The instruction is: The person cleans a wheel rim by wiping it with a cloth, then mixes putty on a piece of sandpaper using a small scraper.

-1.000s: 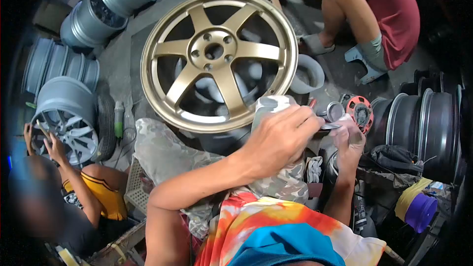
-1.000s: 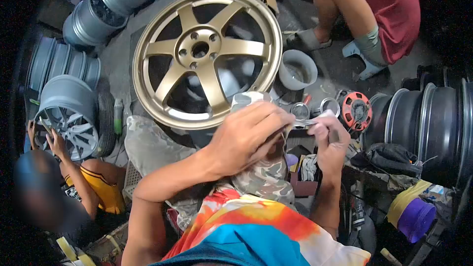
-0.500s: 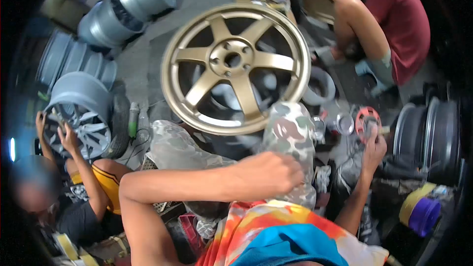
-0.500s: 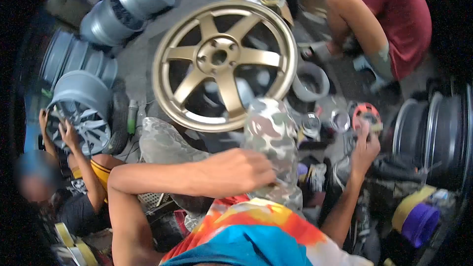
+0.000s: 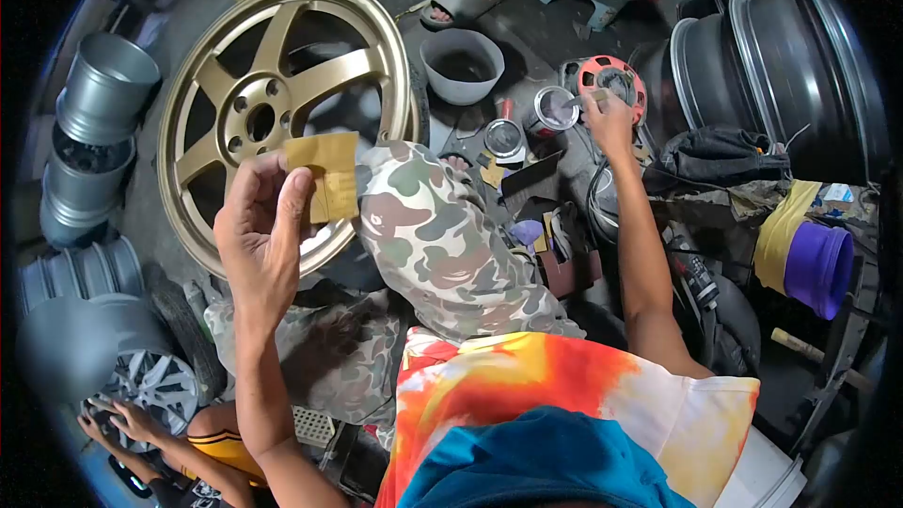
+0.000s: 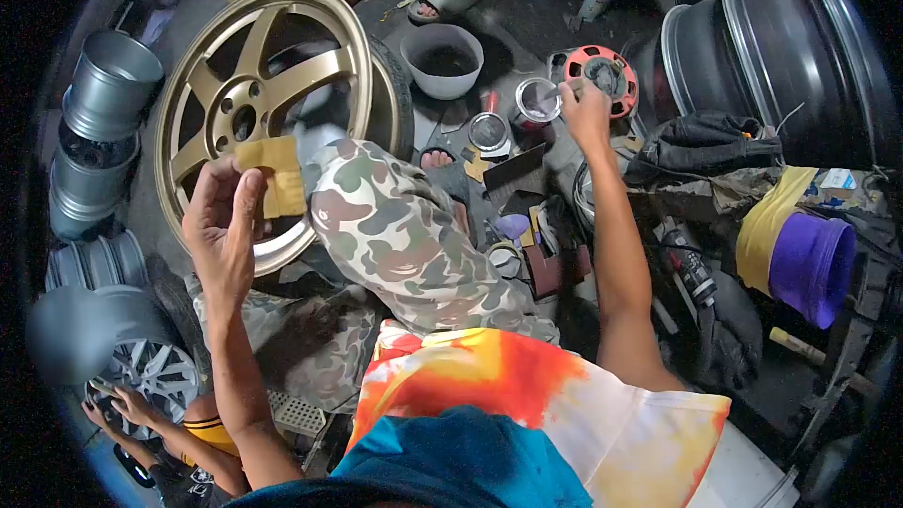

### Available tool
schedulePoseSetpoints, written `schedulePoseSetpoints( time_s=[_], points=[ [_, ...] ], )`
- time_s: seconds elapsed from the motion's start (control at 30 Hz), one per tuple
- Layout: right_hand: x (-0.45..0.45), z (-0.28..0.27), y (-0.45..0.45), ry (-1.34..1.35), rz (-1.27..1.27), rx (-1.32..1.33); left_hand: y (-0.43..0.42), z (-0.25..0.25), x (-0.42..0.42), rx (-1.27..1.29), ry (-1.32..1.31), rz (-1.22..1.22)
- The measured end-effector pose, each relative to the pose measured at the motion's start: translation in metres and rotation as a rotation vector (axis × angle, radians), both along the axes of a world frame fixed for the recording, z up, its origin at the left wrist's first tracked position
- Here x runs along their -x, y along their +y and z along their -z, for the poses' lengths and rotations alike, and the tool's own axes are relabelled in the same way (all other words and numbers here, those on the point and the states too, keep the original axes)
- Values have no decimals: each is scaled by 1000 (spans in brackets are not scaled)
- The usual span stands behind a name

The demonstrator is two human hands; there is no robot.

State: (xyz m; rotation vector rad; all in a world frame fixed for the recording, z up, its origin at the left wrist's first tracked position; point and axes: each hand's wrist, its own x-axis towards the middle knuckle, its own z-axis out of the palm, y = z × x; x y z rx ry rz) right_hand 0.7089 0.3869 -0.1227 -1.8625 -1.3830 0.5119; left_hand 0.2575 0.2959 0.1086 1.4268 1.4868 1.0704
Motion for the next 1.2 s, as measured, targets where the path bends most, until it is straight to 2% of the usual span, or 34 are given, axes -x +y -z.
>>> schedulePoseSetpoints(
  time_s=[0.03, 0.17, 0.23, 0.33, 0.43, 0.57, 0.67, 0.73, 0.77, 0.87, 0.9, 0.93, 0.97, 1.0, 1.03, 1.07, 1.17, 1.2],
  points=[
    [-3, 14, 5, -183, -47, -56, 0, 6, 1, 6, 2, 4],
    [-13, 58, 24, -320, -127, 7, -3, 21, 14, 40, 3, 7],
    [-16, 70, 31, -472, -214, -42, -3, 23, 15, 48, 14, 10],
    [-14, 72, 35, -467, -313, 126, -3, 26, 16, 39, -19, 11],
    [-7, 66, 30, -532, -334, 182, -4, 28, 15, 60, -27, -4],
    [-25, 91, 41, -611, -404, 157, -2, 32, 15, 15, 4, 21],
    [-29, 80, 50, -600, -370, 248, -1, 28, 13, 20, 13, 6],
    [-32, 67, 52, -391, -201, 242, 1, 27, 13, 27, 16, 5],
    [-33, 61, 51, -390, -201, 238, 3, 28, 13, 2, 14, 1],
    [-32, 30, 33, -162, 17, 85, 12, 26, 12, -42, -12, -18],
    [-41, 33, 27, -202, 18, -56, 17, 23, 12, -54, -39, -30],
    [-36, 17, 19, -80, 99, -46, 23, 20, 8, -9, -116, -37],
    [-31, 1, 11, 127, 185, 4, 31, 19, 3, -76, -90, -37],
    [-35, -4, 8, 8, 218, -30, 39, 20, 2, -89, -59, -13],
    [-22, -24, -2, 234, 249, -55, 48, 21, 1, -111, -27, 6],
    [-23, -25, -7, 255, 233, -170, 57, 22, -4, -113, -73, 4],
    [-23, -38, -19, 828, 238, -192, 86, 27, -21, -177, -145, 53],
    [-17, -47, -22, 919, 259, -235, 95, 28, -27, -161, -164, 46]
  ],
)
